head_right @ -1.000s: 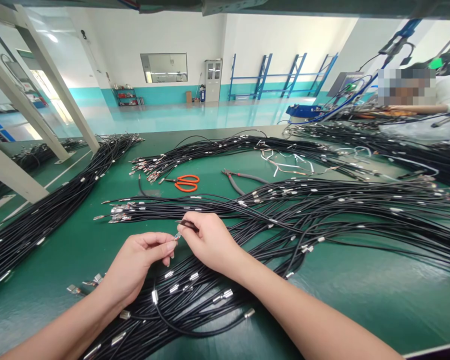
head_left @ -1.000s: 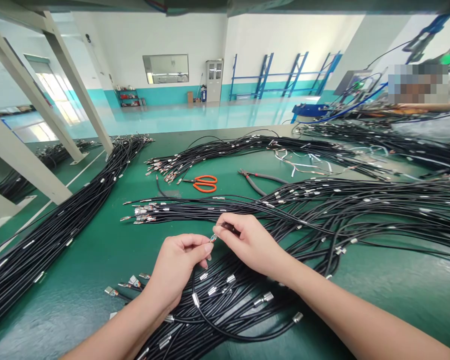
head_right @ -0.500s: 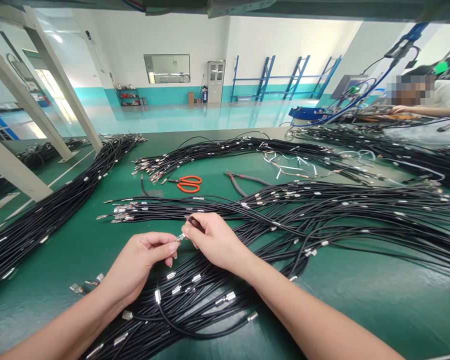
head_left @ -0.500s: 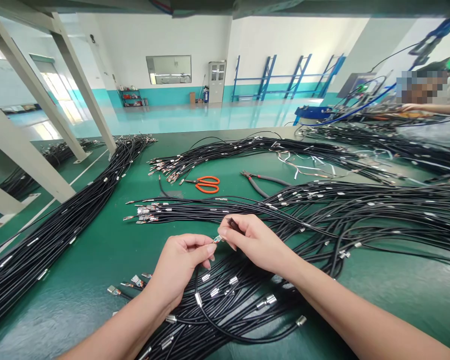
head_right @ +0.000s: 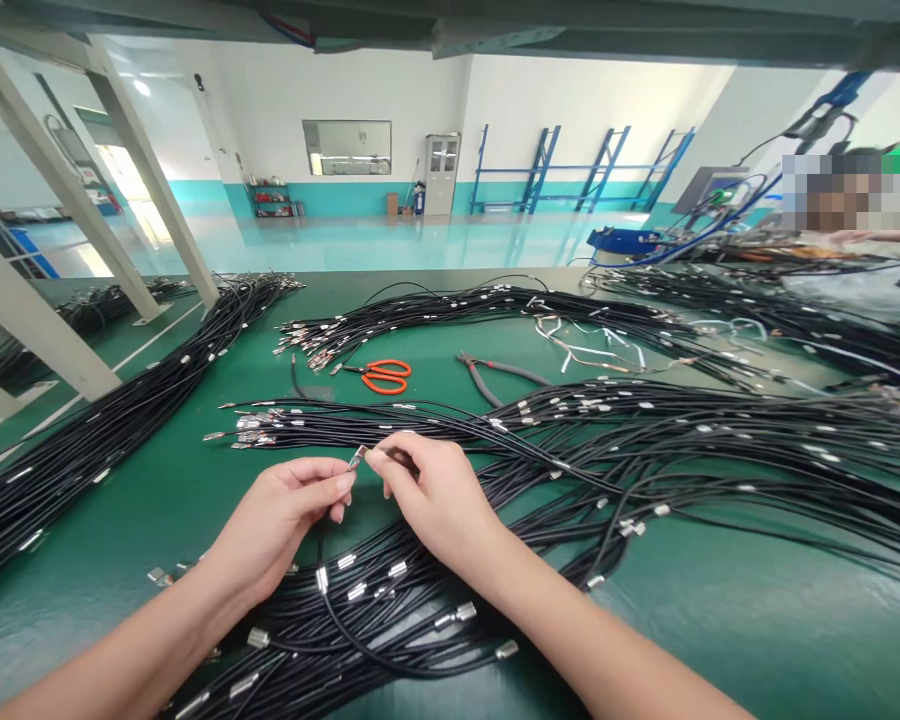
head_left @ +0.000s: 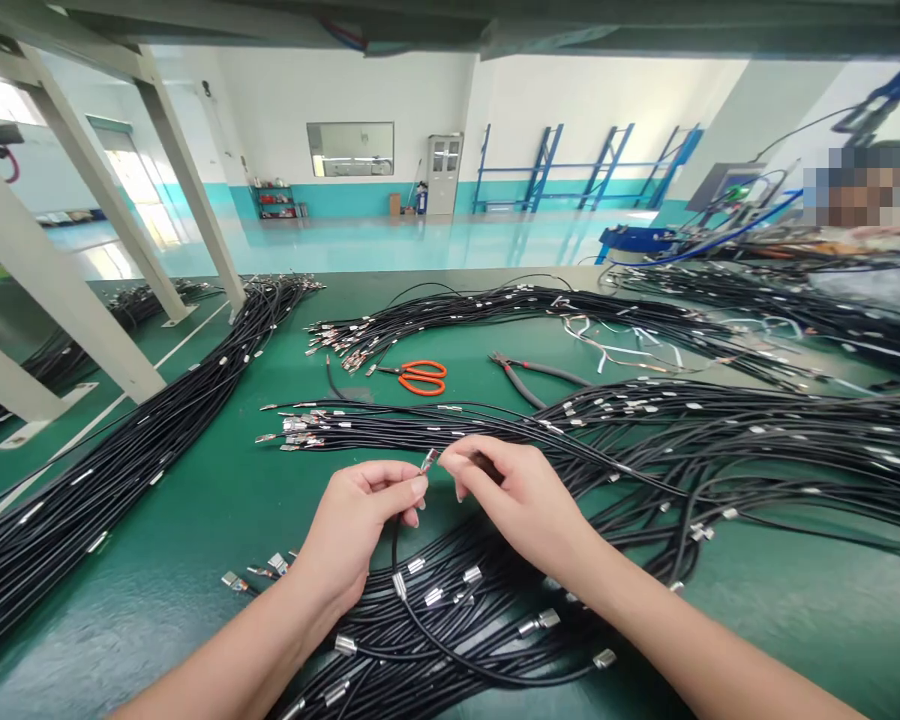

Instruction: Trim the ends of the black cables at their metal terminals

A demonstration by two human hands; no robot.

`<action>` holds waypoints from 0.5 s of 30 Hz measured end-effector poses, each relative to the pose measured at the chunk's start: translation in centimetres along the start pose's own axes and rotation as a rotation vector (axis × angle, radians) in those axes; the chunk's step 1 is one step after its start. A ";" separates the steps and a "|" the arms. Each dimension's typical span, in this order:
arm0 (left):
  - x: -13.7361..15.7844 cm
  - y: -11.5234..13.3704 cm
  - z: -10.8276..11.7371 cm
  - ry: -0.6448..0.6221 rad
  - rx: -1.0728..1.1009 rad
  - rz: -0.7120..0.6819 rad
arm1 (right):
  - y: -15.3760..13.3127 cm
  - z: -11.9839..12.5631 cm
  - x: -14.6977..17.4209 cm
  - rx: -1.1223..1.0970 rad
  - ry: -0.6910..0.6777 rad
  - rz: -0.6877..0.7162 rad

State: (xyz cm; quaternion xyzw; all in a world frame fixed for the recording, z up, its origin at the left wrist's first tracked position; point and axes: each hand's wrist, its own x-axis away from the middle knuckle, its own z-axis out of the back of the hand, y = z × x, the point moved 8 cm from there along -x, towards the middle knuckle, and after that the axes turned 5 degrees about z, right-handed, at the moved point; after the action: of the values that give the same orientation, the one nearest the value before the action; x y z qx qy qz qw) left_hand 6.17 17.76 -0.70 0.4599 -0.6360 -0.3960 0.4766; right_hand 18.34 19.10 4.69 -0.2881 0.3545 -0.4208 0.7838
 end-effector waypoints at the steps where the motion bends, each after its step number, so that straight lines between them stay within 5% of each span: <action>1: -0.1 0.3 0.5 0.033 0.042 -0.015 | -0.5 -0.1 0.2 0.049 -0.017 0.028; 8: -0.7 2.4 4.0 0.218 0.197 -0.108 | -2.9 -3.8 2.3 0.333 -0.359 0.179; 15: -0.8 3.5 6.4 0.369 0.225 -0.121 | -2.5 -5.6 2.9 0.472 -0.439 0.279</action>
State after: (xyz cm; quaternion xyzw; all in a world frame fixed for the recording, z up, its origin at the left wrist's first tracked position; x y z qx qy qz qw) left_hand -0.70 19.84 0.89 0.6119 -0.5496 -0.2596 0.5060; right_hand 13.89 14.55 2.39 -0.1315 0.1065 -0.3077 0.9363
